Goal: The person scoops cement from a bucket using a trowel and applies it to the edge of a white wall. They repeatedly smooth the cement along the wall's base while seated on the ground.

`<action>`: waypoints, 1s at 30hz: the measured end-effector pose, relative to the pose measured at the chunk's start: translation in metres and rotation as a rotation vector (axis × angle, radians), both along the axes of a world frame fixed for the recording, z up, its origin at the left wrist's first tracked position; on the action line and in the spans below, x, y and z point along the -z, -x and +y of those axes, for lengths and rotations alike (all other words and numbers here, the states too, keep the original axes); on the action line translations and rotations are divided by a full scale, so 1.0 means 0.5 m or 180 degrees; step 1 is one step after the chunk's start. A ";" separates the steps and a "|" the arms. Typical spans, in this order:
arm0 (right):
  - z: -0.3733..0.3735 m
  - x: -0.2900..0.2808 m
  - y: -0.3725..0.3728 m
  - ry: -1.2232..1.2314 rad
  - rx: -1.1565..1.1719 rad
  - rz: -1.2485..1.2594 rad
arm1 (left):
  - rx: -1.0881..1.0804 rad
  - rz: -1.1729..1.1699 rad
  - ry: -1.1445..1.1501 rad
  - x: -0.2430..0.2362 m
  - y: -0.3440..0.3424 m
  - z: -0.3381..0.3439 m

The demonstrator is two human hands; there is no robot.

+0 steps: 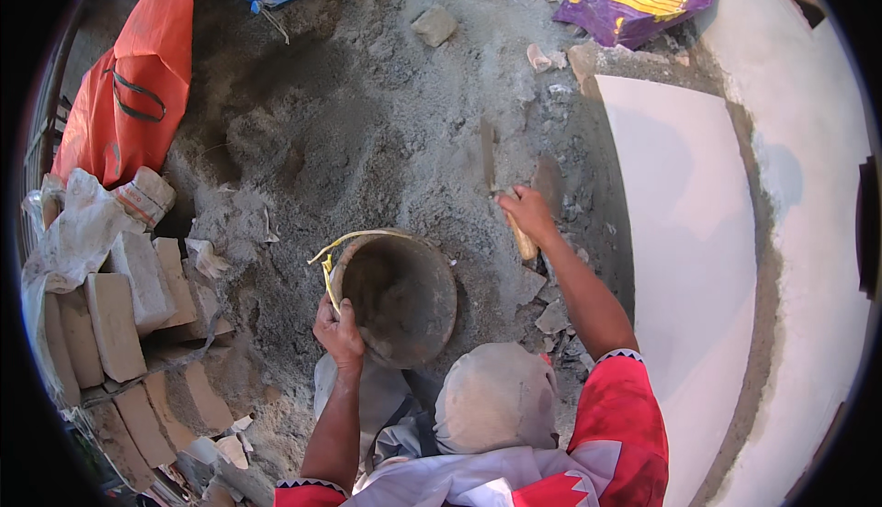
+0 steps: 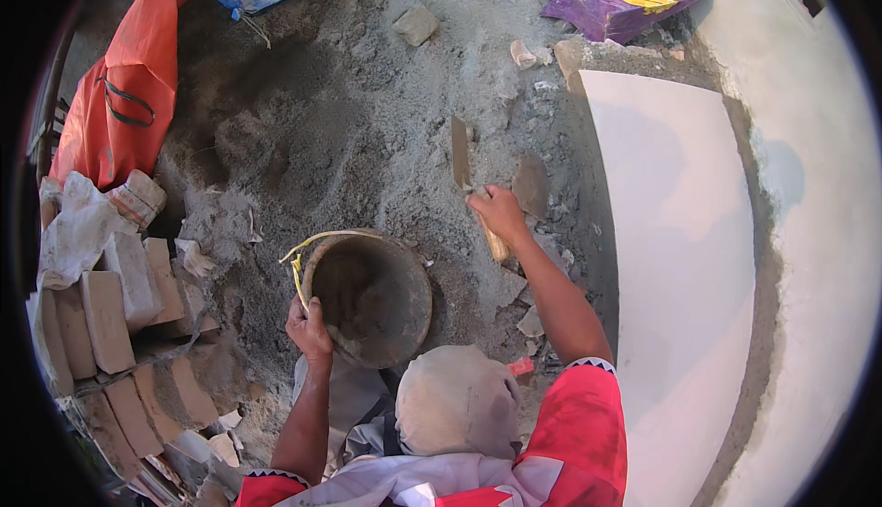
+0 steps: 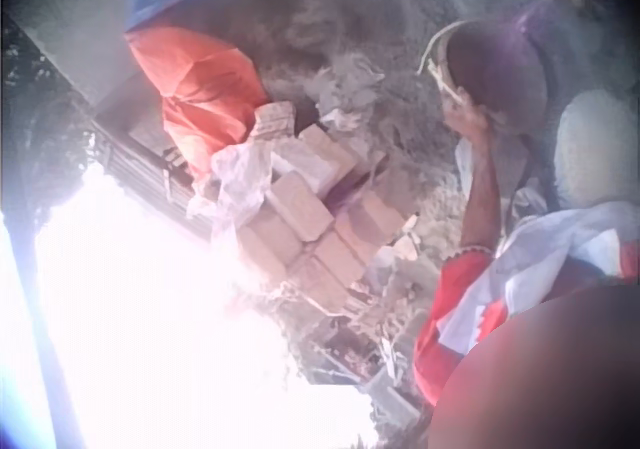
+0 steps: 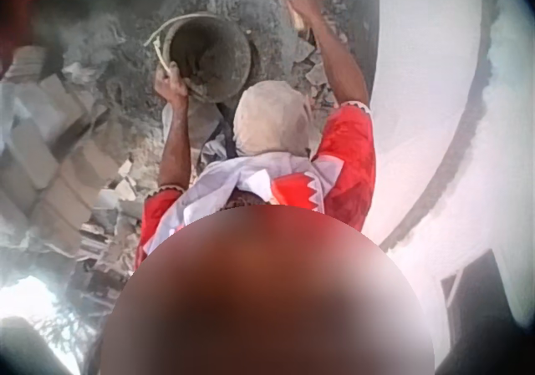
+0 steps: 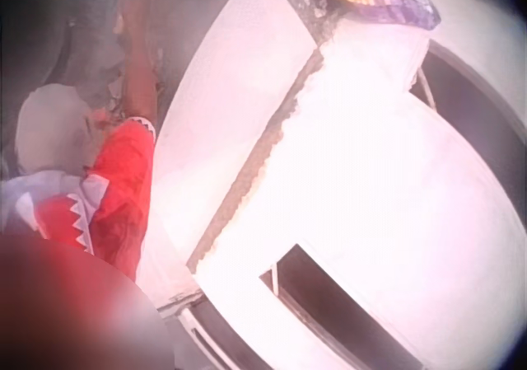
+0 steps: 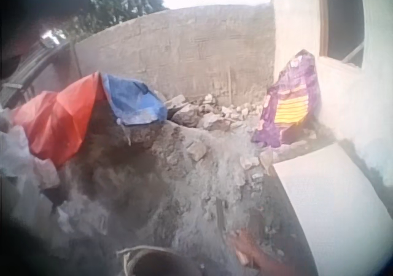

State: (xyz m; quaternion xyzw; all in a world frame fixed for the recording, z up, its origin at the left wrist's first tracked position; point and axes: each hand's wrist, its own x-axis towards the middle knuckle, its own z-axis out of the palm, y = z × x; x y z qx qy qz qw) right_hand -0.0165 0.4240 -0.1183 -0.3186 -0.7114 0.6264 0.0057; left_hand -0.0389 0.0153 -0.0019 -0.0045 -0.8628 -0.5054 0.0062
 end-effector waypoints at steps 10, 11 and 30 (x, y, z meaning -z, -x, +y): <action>-0.301 -0.129 -0.272 -0.0412 -0.1199 -0.0587 | 0.0078 0.0221 -0.0082 -0.010 -0.015 0.025; -0.308 -0.132 -0.276 -0.0668 -0.1532 -0.0493 | 0.0139 0.0307 -0.0061 -0.008 -0.022 0.028; -0.392 -0.046 -0.234 -0.1306 -0.2388 -0.1275 | 0.0487 0.1035 -0.0181 0.028 -0.116 0.010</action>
